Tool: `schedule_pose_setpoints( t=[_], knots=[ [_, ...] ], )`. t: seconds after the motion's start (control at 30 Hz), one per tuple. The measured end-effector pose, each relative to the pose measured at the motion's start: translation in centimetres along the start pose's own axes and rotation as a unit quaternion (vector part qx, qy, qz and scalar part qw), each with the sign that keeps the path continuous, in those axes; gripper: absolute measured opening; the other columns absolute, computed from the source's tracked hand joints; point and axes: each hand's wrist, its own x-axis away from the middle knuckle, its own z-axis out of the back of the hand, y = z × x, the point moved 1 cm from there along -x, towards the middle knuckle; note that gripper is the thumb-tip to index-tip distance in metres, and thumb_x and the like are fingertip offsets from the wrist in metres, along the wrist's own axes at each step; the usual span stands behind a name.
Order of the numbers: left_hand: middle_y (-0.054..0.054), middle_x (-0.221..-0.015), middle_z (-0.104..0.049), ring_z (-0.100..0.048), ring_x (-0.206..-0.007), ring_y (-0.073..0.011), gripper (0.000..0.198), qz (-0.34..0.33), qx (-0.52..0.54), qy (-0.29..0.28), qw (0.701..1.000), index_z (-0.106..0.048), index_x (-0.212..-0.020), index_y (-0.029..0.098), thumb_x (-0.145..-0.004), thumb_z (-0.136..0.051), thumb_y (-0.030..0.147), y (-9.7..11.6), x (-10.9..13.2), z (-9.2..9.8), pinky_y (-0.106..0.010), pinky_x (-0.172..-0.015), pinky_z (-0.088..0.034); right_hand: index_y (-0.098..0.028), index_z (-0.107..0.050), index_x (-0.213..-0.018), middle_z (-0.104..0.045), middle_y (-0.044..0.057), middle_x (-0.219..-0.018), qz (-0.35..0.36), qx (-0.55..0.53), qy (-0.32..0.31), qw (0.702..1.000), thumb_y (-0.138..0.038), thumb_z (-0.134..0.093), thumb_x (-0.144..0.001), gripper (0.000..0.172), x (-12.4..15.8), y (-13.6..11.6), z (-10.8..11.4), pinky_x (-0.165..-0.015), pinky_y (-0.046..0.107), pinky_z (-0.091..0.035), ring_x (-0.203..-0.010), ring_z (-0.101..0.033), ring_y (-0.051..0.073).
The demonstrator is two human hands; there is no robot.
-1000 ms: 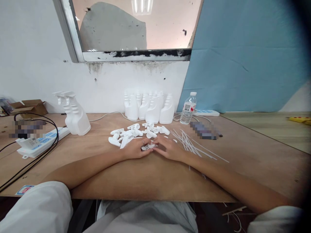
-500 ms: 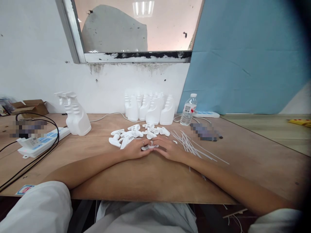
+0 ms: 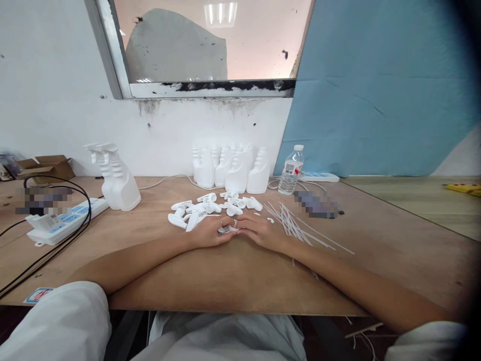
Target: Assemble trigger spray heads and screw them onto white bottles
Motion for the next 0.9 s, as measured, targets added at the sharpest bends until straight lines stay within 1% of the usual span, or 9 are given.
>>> schedule_pose_setpoints(
  t=[0.17, 0.37, 0.57, 0.67, 0.77, 0.9],
  knots=[
    [-0.002, -0.089, -0.065, -0.061, -0.079, -0.0147, 0.022, -0.018, -0.005, 0.007, 1.000, -0.055, -0.098, 0.019, -0.093, -0.052, 0.040, -0.21, 0.06, -0.12, -0.024, -0.073, -0.045, -0.018, -0.064, -0.102, -0.066, 0.010, -0.099, -0.008, -0.005, -0.021, 1.000, -0.021, -0.048, -0.098, 0.016, -0.12, -0.22, 0.12, -0.078, 0.032, -0.054, -0.092, -0.063, 0.018],
    [-0.002, -0.088, -0.065, -0.061, -0.080, -0.0151, 0.021, -0.006, -0.008, 0.001, 1.000, -0.057, -0.098, 0.019, -0.093, -0.052, 0.040, -0.28, 0.03, 0.01, -0.024, -0.073, -0.045, -0.018, -0.061, -0.104, -0.065, 0.011, -0.103, -0.006, -0.001, -0.008, 1.000, -0.022, -0.048, -0.098, 0.015, -0.14, -0.11, -0.11, -0.083, 0.035, -0.054, -0.098, -0.062, 0.019],
    [-0.003, -0.085, -0.064, -0.060, -0.078, -0.0153, 0.022, -0.012, -0.014, 0.000, 1.000, -0.057, -0.094, 0.018, -0.093, -0.052, 0.040, -0.42, 0.01, 0.00, -0.025, -0.071, -0.045, -0.017, -0.061, -0.102, -0.064, 0.011, -0.101, -0.008, -0.005, -0.022, 1.000, -0.020, -0.049, -0.098, 0.013, -0.14, -0.10, 0.00, -0.080, 0.033, -0.053, -0.095, -0.061, 0.018],
    [-0.004, -0.089, -0.065, -0.062, -0.080, -0.0157, 0.025, -0.021, -0.006, -0.002, 1.000, -0.058, -0.096, 0.018, -0.095, -0.051, 0.041, -0.36, 0.02, 0.05, -0.025, -0.073, -0.046, -0.017, -0.061, -0.102, -0.063, 0.011, -0.101, -0.013, -0.004, -0.033, 0.999, -0.019, -0.047, -0.098, 0.014, -0.13, -0.09, 0.10, -0.080, 0.032, -0.052, -0.095, -0.060, 0.018],
    [-0.005, -0.094, -0.067, -0.063, -0.084, -0.0162, 0.026, -0.033, -0.003, -0.004, 0.999, -0.058, -0.099, 0.018, -0.096, -0.049, 0.043, -0.30, 0.05, 0.10, -0.026, -0.076, -0.047, -0.017, -0.061, -0.102, -0.063, 0.011, -0.100, -0.003, 0.007, -0.045, 0.999, -0.018, -0.046, -0.098, 0.016, -0.14, -0.09, 0.20, -0.080, 0.032, -0.051, -0.093, -0.059, 0.018],
    [-0.006, -0.094, -0.066, -0.062, -0.085, -0.0166, 0.027, -0.045, -0.005, -0.006, 0.999, -0.057, -0.100, 0.018, -0.097, -0.047, 0.043, -0.37, 0.15, 0.02, -0.026, -0.076, -0.047, -0.016, -0.062, -0.100, -0.063, 0.011, -0.097, 0.012, 0.018, -0.040, 0.999, -0.017, -0.045, -0.098, 0.017, -0.23, -0.12, 0.38, -0.077, 0.030, -0.050, -0.090, -0.059, 0.017]
  ],
)
